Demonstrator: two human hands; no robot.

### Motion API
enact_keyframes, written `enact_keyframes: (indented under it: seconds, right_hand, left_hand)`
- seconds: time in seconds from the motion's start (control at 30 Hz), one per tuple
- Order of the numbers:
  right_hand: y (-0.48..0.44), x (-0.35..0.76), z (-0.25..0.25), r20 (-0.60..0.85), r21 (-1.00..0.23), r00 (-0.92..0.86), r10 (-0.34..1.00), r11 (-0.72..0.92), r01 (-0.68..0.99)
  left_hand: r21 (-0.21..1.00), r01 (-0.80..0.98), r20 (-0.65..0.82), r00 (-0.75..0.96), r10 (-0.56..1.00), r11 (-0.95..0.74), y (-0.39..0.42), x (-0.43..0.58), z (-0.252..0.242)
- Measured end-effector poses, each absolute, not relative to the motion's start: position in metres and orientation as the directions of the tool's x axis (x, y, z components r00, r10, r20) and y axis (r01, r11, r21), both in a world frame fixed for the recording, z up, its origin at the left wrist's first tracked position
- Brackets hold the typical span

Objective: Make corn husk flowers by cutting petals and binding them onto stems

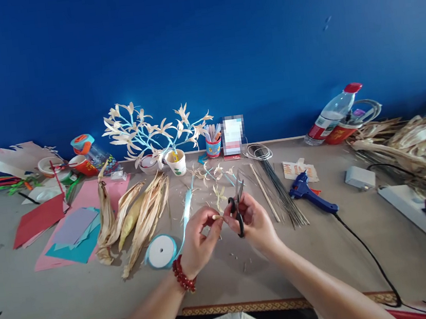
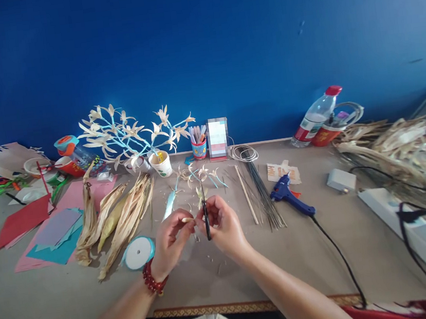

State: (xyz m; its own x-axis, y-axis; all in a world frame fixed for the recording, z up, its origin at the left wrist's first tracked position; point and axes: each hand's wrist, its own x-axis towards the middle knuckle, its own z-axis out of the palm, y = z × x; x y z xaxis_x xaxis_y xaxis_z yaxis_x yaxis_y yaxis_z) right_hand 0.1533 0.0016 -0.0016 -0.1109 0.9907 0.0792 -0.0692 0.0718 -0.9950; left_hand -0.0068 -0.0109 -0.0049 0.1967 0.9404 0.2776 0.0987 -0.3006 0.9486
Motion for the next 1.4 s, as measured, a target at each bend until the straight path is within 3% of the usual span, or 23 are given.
enact_keyframes:
  seconds: [0.23, 0.4, 0.53, 0.7, 0.93, 1.4]
  right_hand:
    - [0.003, 0.156, 0.005, -0.022, -0.987, -0.287, 0.958, -0.067, -0.146]
    - [0.004, 0.169, -0.003, -0.125, -0.992, -0.514, 0.849, -0.095, 0.085]
    - [0.0, 0.176, -0.015, -0.144, -0.972, -0.526, 0.838, -0.021, 0.233]
    - [0.0, 0.173, -0.023, -0.163, -0.954, -0.518, 0.84, -0.001, 0.299]
    - [0.002, 0.171, -0.024, -0.198, -0.969, -0.52, 0.831, -0.084, 0.234]
    - [0.004, 0.174, -0.02, -0.276, -0.952, -0.499, 0.821, -0.161, 0.261]
  left_hand:
    - [0.938, 0.051, 0.335, 0.106, 0.936, -0.342, -0.004, -0.012, -0.009]
    - [0.951, -0.022, 0.309, -0.004, 0.951, -0.309, 0.001, -0.02, -0.003]
    - [0.972, -0.058, 0.229, -0.009, 0.973, -0.229, 0.002, -0.021, 0.001]
    - [0.973, -0.085, 0.215, 0.009, 0.977, -0.214, 0.003, -0.02, 0.001]
    - [0.978, -0.085, 0.195, 0.018, 0.981, -0.193, 0.003, -0.021, 0.002]
    - [0.982, -0.088, 0.174, 0.036, 0.984, -0.17, 0.004, -0.022, 0.003]
